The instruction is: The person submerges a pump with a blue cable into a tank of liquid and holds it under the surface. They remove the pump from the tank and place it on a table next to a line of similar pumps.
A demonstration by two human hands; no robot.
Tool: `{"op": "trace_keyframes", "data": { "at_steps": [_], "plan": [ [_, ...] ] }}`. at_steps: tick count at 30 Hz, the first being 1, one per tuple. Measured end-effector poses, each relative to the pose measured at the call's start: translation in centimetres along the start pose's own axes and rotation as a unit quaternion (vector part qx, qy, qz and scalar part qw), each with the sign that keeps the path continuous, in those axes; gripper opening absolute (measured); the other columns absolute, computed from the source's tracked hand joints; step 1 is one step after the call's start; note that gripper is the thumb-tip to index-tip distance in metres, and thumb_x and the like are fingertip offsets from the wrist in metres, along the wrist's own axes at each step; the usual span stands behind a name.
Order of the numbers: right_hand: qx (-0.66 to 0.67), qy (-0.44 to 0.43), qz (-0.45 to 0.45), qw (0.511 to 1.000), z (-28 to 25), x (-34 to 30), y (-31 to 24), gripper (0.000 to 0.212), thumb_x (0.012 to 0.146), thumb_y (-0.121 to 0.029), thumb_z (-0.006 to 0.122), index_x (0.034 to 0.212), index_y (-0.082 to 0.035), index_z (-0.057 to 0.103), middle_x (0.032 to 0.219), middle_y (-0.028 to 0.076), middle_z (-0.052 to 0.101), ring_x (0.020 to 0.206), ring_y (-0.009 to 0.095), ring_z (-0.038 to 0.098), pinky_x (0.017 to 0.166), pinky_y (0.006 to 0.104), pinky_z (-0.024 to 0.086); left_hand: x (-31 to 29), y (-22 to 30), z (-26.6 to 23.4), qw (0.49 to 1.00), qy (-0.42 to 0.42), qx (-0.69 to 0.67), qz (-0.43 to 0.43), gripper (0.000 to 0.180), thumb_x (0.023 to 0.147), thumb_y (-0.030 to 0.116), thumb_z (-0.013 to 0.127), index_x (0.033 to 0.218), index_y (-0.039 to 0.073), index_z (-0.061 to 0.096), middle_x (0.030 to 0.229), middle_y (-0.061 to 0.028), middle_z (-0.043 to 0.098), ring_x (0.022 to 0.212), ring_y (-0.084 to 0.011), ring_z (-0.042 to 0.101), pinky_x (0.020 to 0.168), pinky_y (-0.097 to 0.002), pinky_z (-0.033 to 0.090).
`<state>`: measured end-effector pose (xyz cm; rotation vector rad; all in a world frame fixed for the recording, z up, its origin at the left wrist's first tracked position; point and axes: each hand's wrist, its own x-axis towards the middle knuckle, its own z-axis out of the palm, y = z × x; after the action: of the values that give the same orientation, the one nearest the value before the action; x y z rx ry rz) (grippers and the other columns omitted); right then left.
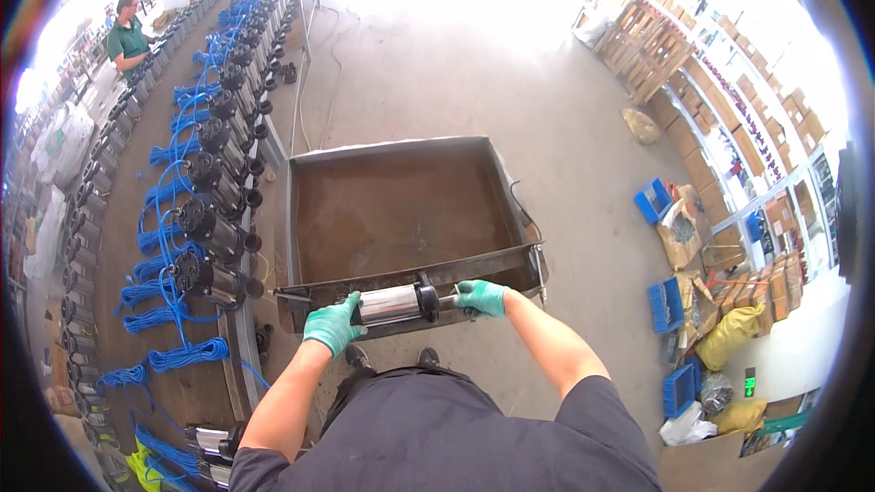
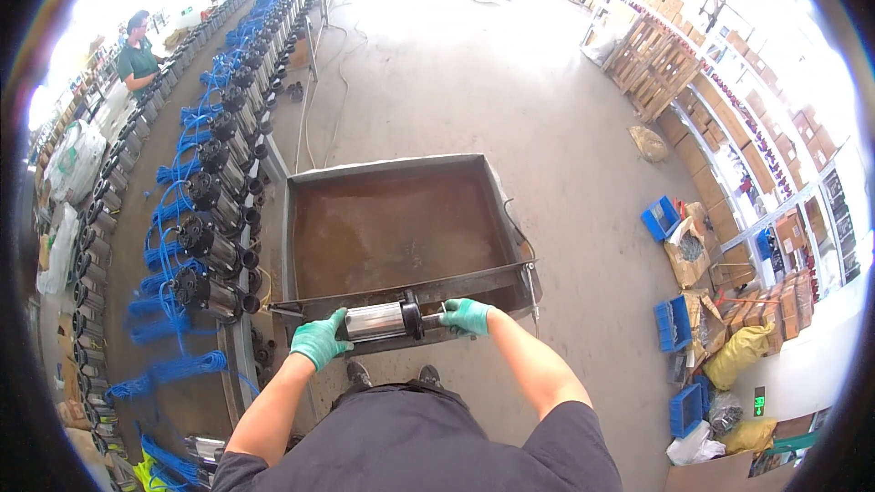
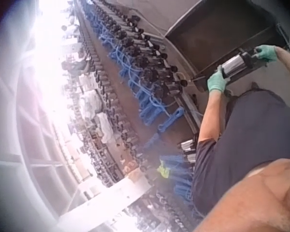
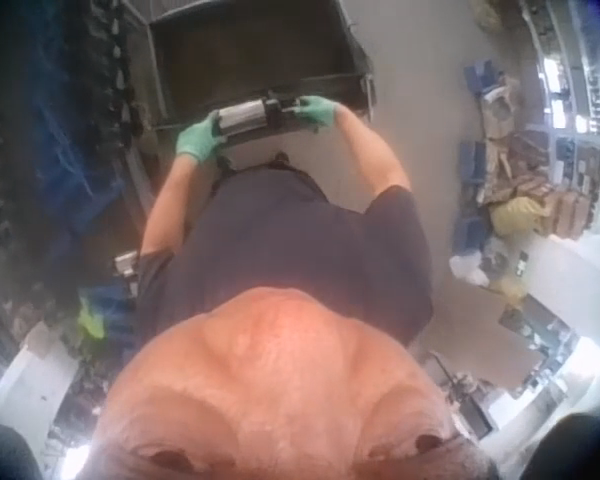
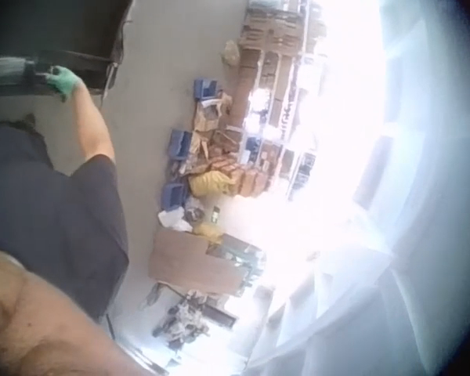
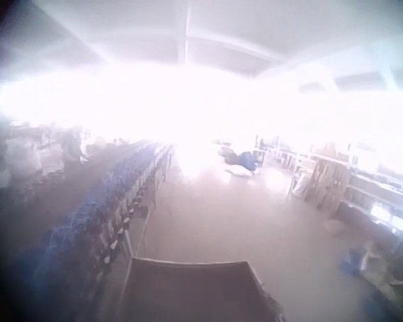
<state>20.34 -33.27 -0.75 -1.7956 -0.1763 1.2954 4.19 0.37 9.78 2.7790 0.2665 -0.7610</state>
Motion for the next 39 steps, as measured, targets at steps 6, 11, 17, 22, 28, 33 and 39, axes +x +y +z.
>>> {"op": "trace_keyframes", "data": {
  "at_steps": [6, 11, 17, 22, 28, 33, 39],
  "plan": [
    [-0.597, 0.100, -0.090, 0.791, 1.1, -0.1, -2.9, 0.030, 0.089, -0.045, 0.068, 0.097, -0.017, 0.075, 0.093, 0.014, 0.074, 0.091, 0.038, 0.071, 0.079, 0.0491, 0.056, 0.3, 0.1, -0.3, 1.000, -0.017, -0.003, -0.008, 0.087, 0.083, 0.049, 0.077, 0.156, 0.023, 0.038, 0.117, -0.0184, 0.072, 0.106, -0.0350, 0.070, 0.089, -0.0458, 0.055],
    [-0.546, 0.134, -0.040, 0.826, 0.9, 0.7, -2.0, 0.035, 0.090, -0.048, 0.069, 0.092, -0.014, 0.074, 0.084, 0.011, 0.074, 0.079, 0.031, 0.072, 0.072, 0.0434, 0.056, 0.4, -0.2, 0.3, 1.000, -0.009, -0.009, 0.000, 0.088, 0.083, 0.049, 0.076, 0.157, 0.022, 0.036, 0.118, -0.0188, 0.071, 0.107, -0.0356, 0.070, 0.090, -0.0455, 0.055],
    [0.053, 0.019, 0.125, 0.991, -0.6, 1.2, 0.4, 0.047, 0.100, -0.057, 0.057, 0.080, -0.014, 0.059, 0.062, -0.004, 0.049, 0.051, 0.012, 0.044, 0.050, 0.0287, 0.038, 0.3, 0.6, 0.1, 1.000, -0.006, 0.008, 0.004, 0.088, 0.084, 0.048, 0.076, 0.157, 0.021, 0.035, 0.125, -0.0185, 0.068, 0.108, -0.0356, 0.069, 0.091, -0.0458, 0.055],
    [0.156, 0.041, 0.003, 0.987, 0.7, -1.0, -0.5, 0.033, 0.104, -0.051, 0.054, 0.110, -0.021, 0.066, 0.071, -0.006, 0.052, 0.055, 0.009, 0.046, 0.051, 0.0243, 0.038, 0.6, 0.3, 0.5, 1.000, -0.006, 0.007, 0.001, 0.089, 0.084, 0.048, 0.076, 0.156, 0.017, 0.035, 0.124, -0.0187, 0.069, 0.107, -0.0360, 0.070, 0.090, -0.0464, 0.055],
    [0.263, -0.013, 0.050, 0.963, -0.5, -0.8, -0.9, 0.032, 0.101, -0.028, 0.063, 0.131, -0.016, 0.062, 0.086, -0.003, 0.063, 0.065, 0.008, 0.056, 0.057, 0.0241, 0.049, 1.3, -0.5, 1.6, 1.000, 0.012, 0.019, 0.018, 0.097, 0.083, 0.052, 0.076, 0.160, 0.018, 0.028, 0.111, -0.0215, 0.072, 0.101, -0.0375, 0.071, 0.088, -0.0477, 0.055],
    [-0.041, -0.030, -0.031, 0.998, 0.1, -2.6, -4.7, 0.055, 0.094, -0.006, 0.062, 0.148, -0.010, 0.049, 0.099, 0.003, 0.067, 0.087, 0.015, 0.070, 0.074, 0.0304, 0.061, 1.2, -0.5, 1.6, 1.000, 0.014, 0.014, 0.017, 0.097, 0.083, 0.052, 0.076, 0.160, 0.017, 0.028, 0.110, -0.0215, 0.073, 0.101, -0.0378, 0.071, 0.088, -0.0480, 0.055],
    [-0.493, -0.036, -0.032, 0.868, 0.7, 0.9, -4.4, 0.045, 0.088, -0.024, 0.070, 0.131, -0.011, 0.065, 0.107, 0.012, 0.074, 0.093, 0.027, 0.073, 0.080, 0.0427, 0.058, 0.5, 0.2, 0.9, 1.000, -0.007, 0.015, -0.011, 0.090, 0.086, 0.047, 0.075, 0.159, 0.020, 0.030, 0.119, -0.0185, 0.071, 0.104, -0.0363, 0.070, 0.089, -0.0466, 0.055]
  ]
}}
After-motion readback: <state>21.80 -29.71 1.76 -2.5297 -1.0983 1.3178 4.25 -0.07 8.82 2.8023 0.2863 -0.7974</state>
